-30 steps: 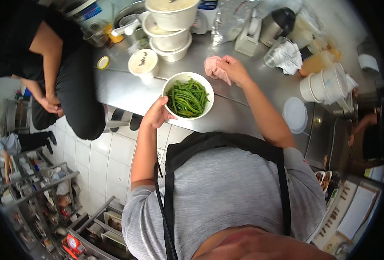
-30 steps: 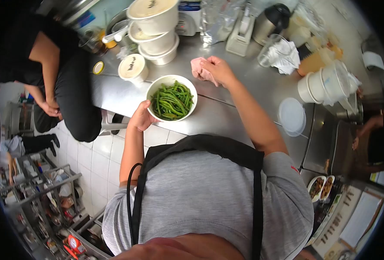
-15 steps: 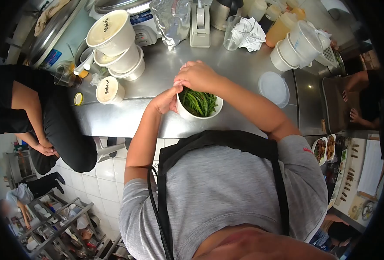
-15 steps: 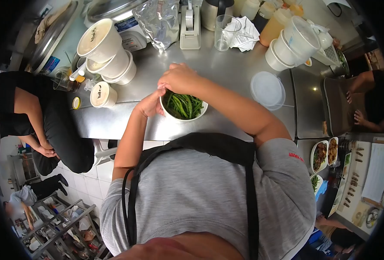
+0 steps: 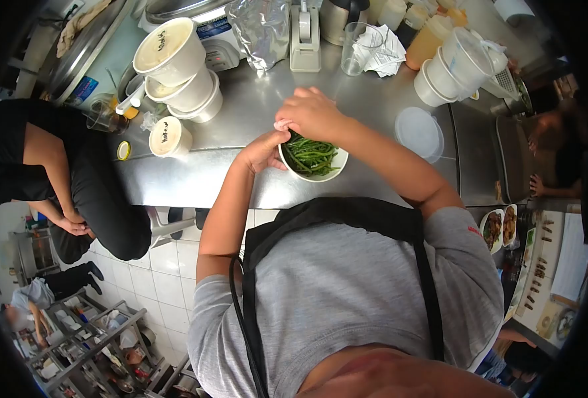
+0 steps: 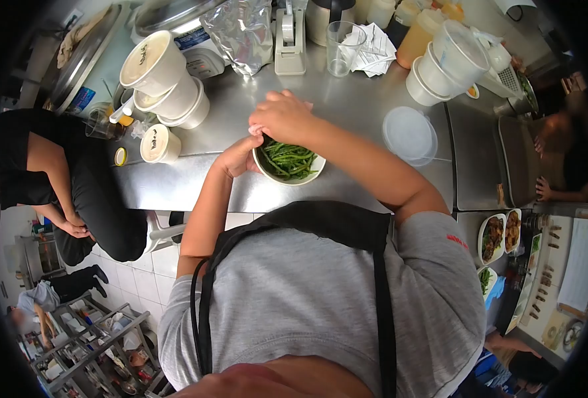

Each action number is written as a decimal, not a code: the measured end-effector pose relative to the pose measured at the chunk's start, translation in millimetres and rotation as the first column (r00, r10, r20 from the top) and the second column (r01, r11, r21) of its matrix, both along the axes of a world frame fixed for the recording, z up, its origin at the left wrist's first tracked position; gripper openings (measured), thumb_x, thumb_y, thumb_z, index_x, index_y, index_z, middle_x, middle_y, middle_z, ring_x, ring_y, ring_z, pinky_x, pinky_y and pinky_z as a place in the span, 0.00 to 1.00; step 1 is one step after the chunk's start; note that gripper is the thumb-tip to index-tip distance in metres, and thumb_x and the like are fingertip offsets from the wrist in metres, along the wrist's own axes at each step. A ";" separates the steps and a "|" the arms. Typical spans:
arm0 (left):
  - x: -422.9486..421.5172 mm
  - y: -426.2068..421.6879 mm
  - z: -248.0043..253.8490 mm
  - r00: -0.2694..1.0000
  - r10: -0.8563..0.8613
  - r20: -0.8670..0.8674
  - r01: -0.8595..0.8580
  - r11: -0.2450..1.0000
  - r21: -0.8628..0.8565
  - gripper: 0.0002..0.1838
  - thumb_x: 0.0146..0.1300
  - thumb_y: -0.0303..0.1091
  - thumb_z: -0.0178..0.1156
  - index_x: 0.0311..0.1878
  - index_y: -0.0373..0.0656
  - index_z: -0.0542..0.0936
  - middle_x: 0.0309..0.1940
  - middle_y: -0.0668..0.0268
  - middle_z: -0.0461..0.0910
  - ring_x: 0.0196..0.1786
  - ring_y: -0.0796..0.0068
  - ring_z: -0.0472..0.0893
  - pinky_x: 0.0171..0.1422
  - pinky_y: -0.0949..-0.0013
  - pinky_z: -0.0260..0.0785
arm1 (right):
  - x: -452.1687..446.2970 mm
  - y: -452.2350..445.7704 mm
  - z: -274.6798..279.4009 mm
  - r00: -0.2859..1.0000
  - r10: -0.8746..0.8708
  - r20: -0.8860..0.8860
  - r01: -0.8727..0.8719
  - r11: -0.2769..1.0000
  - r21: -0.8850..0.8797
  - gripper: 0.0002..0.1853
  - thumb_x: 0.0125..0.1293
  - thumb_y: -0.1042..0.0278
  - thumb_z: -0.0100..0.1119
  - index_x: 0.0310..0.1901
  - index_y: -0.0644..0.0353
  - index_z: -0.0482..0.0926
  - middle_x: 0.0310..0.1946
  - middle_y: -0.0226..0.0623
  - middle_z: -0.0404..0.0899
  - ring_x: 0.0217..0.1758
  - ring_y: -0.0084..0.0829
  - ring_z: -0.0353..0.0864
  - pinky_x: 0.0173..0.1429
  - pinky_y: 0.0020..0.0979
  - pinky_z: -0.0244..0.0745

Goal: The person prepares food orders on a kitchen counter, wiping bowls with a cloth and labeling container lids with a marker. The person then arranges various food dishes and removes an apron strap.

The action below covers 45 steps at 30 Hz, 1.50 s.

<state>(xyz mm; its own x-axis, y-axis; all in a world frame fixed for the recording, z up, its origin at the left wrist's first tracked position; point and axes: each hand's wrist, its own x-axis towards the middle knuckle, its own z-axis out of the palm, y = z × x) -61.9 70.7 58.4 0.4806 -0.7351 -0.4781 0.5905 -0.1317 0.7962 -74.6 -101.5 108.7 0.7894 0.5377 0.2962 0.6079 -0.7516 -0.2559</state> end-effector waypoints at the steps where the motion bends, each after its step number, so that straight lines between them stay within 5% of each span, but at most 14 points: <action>1: 1.6 -1.3 -0.1 1.000 0.001 0.001 -0.001 1.000 0.001 0.31 0.48 0.51 0.53 0.51 0.39 0.64 0.37 0.63 0.74 0.34 0.76 0.76 0.31 0.73 0.72 | -0.6 -1.6 0.1 0.999 -0.050 0.010 0.050 0.999 -0.009 0.09 0.48 0.62 0.56 0.34 0.46 0.75 0.31 0.23 0.74 0.40 0.31 0.69 0.46 0.34 0.60; 9: -17.3 -14.1 -9.8 0.987 0.135 0.090 -0.139 0.990 0.040 0.30 0.49 0.52 0.53 0.47 0.35 0.67 0.37 0.59 0.74 0.36 0.72 0.77 0.35 0.69 0.74 | 2.8 -39.2 -24.9 0.857 -0.505 -0.098 0.503 0.863 -0.047 0.06 0.48 0.63 0.55 0.30 0.45 0.76 0.33 0.26 0.74 0.42 0.30 0.68 0.46 0.35 0.60; 15: -5.6 -18.8 7.9 0.990 0.072 0.123 -0.074 0.997 0.009 0.27 0.49 0.48 0.52 0.47 0.36 0.68 0.36 0.60 0.75 0.35 0.71 0.77 0.36 0.68 0.74 | -10.7 -7.9 7.0 0.984 -0.162 0.078 0.163 0.986 -0.014 0.08 0.47 0.63 0.56 0.31 0.48 0.76 0.32 0.25 0.73 0.41 0.32 0.68 0.44 0.34 0.61; 19: -5.2 -21.4 9.0 0.989 0.118 0.090 -0.123 0.991 0.060 0.24 0.50 0.43 0.50 0.46 0.36 0.68 0.35 0.60 0.75 0.35 0.71 0.77 0.33 0.70 0.74 | 5.0 -28.6 -19.0 0.902 -0.429 0.050 0.421 0.898 0.129 0.09 0.49 0.57 0.54 0.33 0.47 0.77 0.31 0.28 0.73 0.44 0.31 0.66 0.47 0.37 0.59; 23: -11.1 -18.0 8.7 0.974 0.224 0.045 -0.226 0.973 0.052 0.24 0.52 0.46 0.50 0.46 0.37 0.68 0.35 0.61 0.75 0.34 0.73 0.76 0.29 0.72 0.73 | 8.6 -76.4 -45.7 0.730 -0.144 -0.668 0.587 0.633 0.505 0.09 0.55 0.61 0.51 0.37 0.51 0.75 0.40 0.31 0.74 0.38 0.32 0.74 0.41 0.40 0.66; 26: -9.3 -15.2 9.3 0.967 0.255 0.025 -0.256 0.965 0.057 0.25 0.52 0.47 0.50 0.47 0.36 0.67 0.36 0.59 0.74 0.35 0.72 0.76 0.30 0.71 0.74 | 4.3 -92.7 -40.3 0.656 -0.340 -0.674 0.750 0.391 0.533 0.10 0.56 0.64 0.50 0.39 0.55 0.74 0.38 0.35 0.75 0.35 0.29 0.76 0.32 0.35 0.71; 30: 0.8 -16.5 6.2 0.978 0.210 0.017 -0.210 0.972 0.100 0.28 0.54 0.48 0.47 0.52 0.37 0.63 0.40 0.58 0.72 0.36 0.66 0.77 0.29 0.69 0.74 | 1.5 -76.0 -18.4 0.840 -0.434 -0.326 0.533 0.772 0.347 0.11 0.54 0.67 0.51 0.40 0.56 0.72 0.33 0.38 0.75 0.34 0.29 0.76 0.26 0.30 0.72; 32: 4.1 -17.4 6.2 0.983 0.184 0.018 -0.185 0.978 0.093 0.28 0.54 0.48 0.47 0.52 0.37 0.62 0.41 0.57 0.71 0.36 0.66 0.77 0.28 0.69 0.74 | 1.9 -70.2 -18.3 0.972 -0.217 -0.089 0.232 0.943 0.239 0.11 0.53 0.69 0.52 0.40 0.55 0.72 0.32 0.39 0.74 0.31 0.31 0.77 0.26 0.31 0.71; 35: 3.6 -16.7 6.5 0.970 0.243 -0.012 -0.242 0.968 0.061 0.28 0.54 0.48 0.48 0.52 0.37 0.62 0.42 0.56 0.70 0.38 0.66 0.76 0.29 0.69 0.75 | -5.1 -64.3 3.7 0.606 -0.312 -0.732 0.592 0.791 0.153 0.09 0.53 0.67 0.51 0.37 0.53 0.72 0.32 0.38 0.73 0.25 0.33 0.76 0.30 0.32 0.70; 37: 1.8 -17.1 5.1 0.946 0.323 -0.012 -0.323 0.946 0.024 0.27 0.54 0.47 0.48 0.52 0.37 0.63 0.43 0.56 0.70 0.38 0.66 0.76 0.30 0.69 0.75 | -19.6 -76.0 -16.3 0.843 -0.318 -0.434 0.427 0.886 0.180 0.09 0.53 0.65 0.49 0.36 0.54 0.72 0.31 0.38 0.72 0.21 0.34 0.74 0.32 0.32 0.69; 39: -0.7 -19.2 0.4 0.935 0.356 0.010 -0.356 0.934 0.015 0.27 0.54 0.47 0.48 0.51 0.37 0.63 0.43 0.56 0.70 0.39 0.66 0.75 0.31 0.68 0.75 | -35.3 -73.5 -23.6 0.859 -0.354 -0.370 0.428 0.892 0.142 0.09 0.54 0.64 0.47 0.35 0.55 0.72 0.30 0.39 0.72 0.20 0.35 0.74 0.34 0.33 0.69; 41: -4.6 -25.7 -3.1 0.938 0.341 0.066 -0.344 0.939 0.030 0.27 0.54 0.47 0.48 0.51 0.36 0.64 0.43 0.57 0.70 0.40 0.67 0.75 0.32 0.67 0.75 | -50.7 -59.4 -17.1 0.691 -0.461 -0.556 0.587 0.807 0.061 0.09 0.55 0.64 0.45 0.34 0.56 0.72 0.31 0.41 0.71 0.24 0.36 0.74 0.35 0.33 0.68; 42: -8.9 -28.5 -2.5 0.920 0.377 0.104 -0.381 0.924 0.018 0.25 0.54 0.46 0.48 0.48 0.36 0.66 0.40 0.59 0.72 0.38 0.70 0.75 0.32 0.69 0.74 | -50.1 -55.2 -4.6 0.344 -0.379 -0.859 0.794 0.605 0.051 0.09 0.54 0.66 0.45 0.35 0.57 0.73 0.32 0.44 0.71 0.31 0.39 0.74 0.38 0.33 0.68; 45: -8.7 -33.8 -11.7 0.892 0.418 0.172 -0.425 0.905 0.005 0.22 0.54 0.44 0.48 0.46 0.36 0.67 0.36 0.61 0.74 0.35 0.73 0.76 0.31 0.71 0.73 | -47.5 -88.9 -39.6 0.851 -0.391 -0.350 0.499 0.810 0.309 0.10 0.54 0.67 0.46 0.36 0.56 0.75 0.32 0.44 0.71 0.36 0.40 0.73 0.40 0.32 0.68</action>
<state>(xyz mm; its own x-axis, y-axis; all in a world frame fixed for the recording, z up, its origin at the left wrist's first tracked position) -70.6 36.9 46.7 0.8148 -0.4271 -0.3921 0.4605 0.0657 0.8852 -122.1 -190.4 69.0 0.9884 -0.0032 0.1518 0.1007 -0.7343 -0.6713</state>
